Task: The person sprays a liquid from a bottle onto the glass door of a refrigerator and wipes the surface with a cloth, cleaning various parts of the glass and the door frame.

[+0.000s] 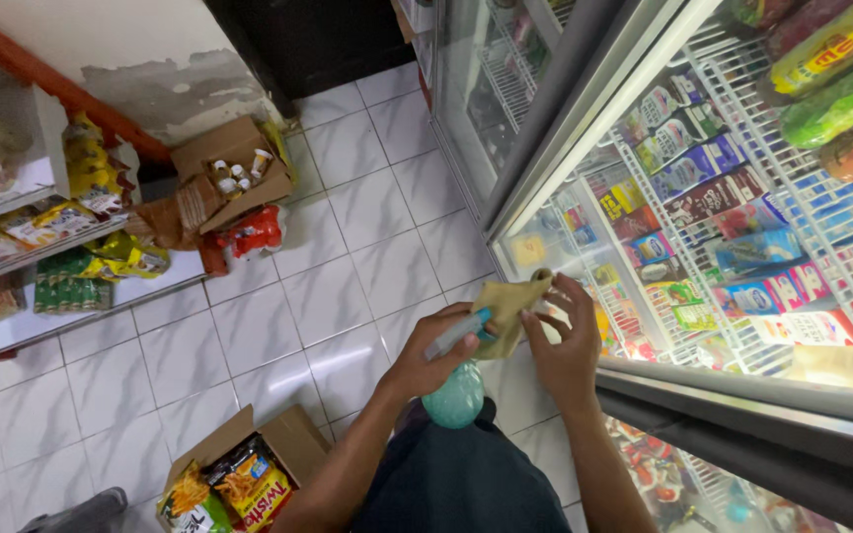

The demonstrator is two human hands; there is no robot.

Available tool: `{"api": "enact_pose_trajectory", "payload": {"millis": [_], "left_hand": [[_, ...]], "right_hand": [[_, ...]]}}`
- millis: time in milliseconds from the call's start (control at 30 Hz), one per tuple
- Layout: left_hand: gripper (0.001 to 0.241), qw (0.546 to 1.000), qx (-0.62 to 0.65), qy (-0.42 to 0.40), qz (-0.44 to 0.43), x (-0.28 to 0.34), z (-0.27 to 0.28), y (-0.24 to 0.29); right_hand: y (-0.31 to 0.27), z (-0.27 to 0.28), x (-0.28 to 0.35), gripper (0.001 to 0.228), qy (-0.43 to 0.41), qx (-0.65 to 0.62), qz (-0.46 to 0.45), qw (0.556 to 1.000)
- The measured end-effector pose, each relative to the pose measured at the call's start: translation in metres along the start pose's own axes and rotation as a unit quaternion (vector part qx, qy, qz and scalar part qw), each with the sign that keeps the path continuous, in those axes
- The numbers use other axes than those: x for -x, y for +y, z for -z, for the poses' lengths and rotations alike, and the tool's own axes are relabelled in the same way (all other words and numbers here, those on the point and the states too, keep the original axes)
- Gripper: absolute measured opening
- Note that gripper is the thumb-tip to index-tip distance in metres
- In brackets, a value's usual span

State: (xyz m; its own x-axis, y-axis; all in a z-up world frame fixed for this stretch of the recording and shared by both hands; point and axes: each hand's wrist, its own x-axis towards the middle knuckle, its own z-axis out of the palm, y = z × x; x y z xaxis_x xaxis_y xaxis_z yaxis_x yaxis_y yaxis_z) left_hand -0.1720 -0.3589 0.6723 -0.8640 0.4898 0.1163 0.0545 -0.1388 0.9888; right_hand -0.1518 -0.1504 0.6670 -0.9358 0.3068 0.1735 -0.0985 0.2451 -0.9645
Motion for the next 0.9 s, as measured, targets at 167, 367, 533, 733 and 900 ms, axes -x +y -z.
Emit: {"api": "enact_pose_trajectory", "payload": {"millis": [167, 367, 533, 733, 900], "left_hand": [[0.024, 0.996, -0.028, 0.063, -0.049, -0.011, -0.013, 0.001], [0.036, 1.000, 0.020, 0.012, 0.000, -0.034, 0.027, -0.009], [0.034, 0.995, 0.050, -0.059, 0.064, -0.079, 0.112, -0.014], [0.034, 0.993, 0.081, -0.085, 0.031, -0.138, 0.235, 0.012], [0.034, 0.993, 0.068, -0.099, 0.007, -0.198, 0.309, 0.026]], "right_hand": [[-0.018, -0.011, -0.012, 0.049, -0.050, 0.104, 0.133, 0.984], [0.008, -0.045, -0.037, 0.058, -0.142, -0.038, 0.029, 0.989], [0.022, -0.116, -0.103, 0.059, -0.185, -0.305, -0.110, 0.928], [-0.016, -0.209, -0.194, 0.077, -0.130, -0.494, -0.211, 0.833], [-0.029, -0.256, -0.241, 0.077, -0.148, -0.560, -0.185, 0.794]]}}
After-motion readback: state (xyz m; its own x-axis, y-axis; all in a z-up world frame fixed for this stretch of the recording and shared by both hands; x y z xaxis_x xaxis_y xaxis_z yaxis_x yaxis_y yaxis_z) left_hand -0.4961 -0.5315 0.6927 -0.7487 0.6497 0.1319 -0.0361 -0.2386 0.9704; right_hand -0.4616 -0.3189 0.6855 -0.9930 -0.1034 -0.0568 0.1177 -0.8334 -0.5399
